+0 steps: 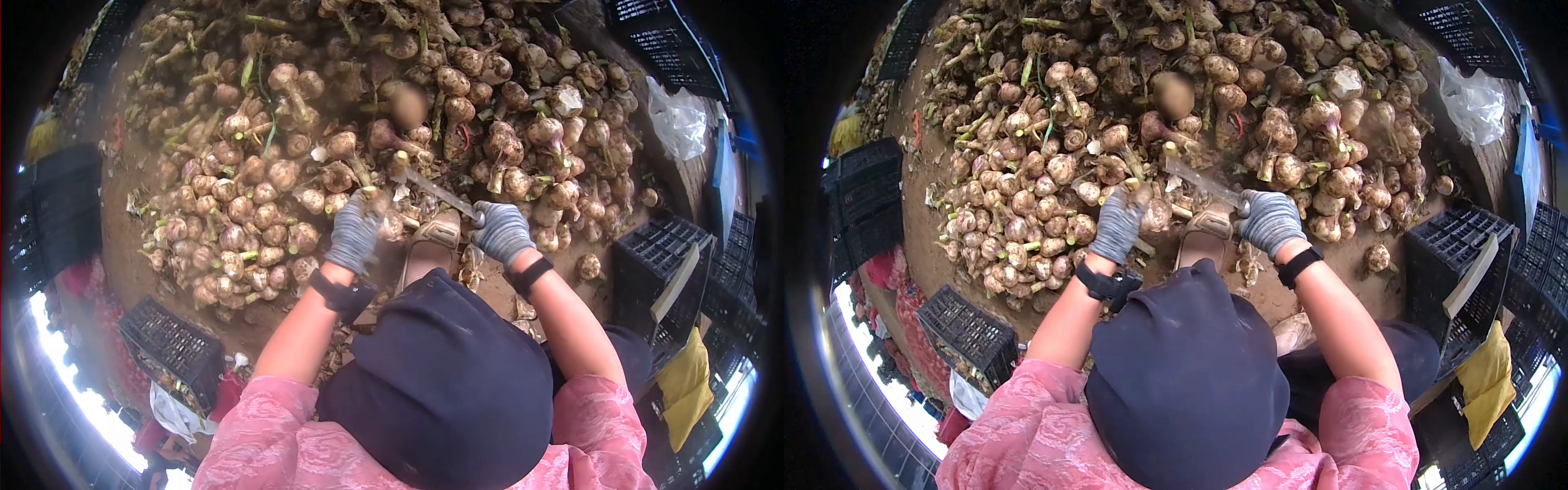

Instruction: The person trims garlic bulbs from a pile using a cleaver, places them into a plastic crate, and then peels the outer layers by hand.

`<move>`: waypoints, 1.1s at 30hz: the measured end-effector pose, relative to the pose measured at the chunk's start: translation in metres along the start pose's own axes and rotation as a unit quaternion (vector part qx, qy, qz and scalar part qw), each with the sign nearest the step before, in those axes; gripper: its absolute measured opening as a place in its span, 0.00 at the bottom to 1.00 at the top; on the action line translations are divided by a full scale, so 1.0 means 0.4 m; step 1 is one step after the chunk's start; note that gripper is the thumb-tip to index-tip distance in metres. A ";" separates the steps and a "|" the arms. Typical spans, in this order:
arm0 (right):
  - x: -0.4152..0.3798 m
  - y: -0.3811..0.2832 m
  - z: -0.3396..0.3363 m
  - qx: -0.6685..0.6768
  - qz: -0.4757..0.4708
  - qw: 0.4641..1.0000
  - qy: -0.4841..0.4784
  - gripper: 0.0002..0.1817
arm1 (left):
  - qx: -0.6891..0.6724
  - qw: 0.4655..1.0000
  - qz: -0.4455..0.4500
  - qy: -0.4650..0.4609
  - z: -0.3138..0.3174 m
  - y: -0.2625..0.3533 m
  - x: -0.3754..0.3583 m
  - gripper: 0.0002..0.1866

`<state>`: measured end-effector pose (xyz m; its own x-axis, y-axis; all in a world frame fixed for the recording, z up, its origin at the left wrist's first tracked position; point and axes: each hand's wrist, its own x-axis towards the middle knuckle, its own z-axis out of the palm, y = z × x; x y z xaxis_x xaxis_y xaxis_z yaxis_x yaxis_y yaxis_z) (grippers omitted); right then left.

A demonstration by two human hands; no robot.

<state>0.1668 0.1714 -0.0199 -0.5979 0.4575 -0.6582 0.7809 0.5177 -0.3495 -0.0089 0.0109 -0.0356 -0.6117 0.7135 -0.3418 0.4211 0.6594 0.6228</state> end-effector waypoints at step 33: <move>0.072 -0.126 0.061 0.472 -0.032 0.880 -0.037 0.24 | -0.145 0.970 -0.049 -0.191 0.015 0.016 -0.052 0.18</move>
<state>0.1148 0.1409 -0.0375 -0.6604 0.3828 -0.6460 0.5684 -0.3074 -0.7632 0.0105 0.0018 -0.0289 -0.3231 0.7233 -0.6103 0.1335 0.6732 0.7273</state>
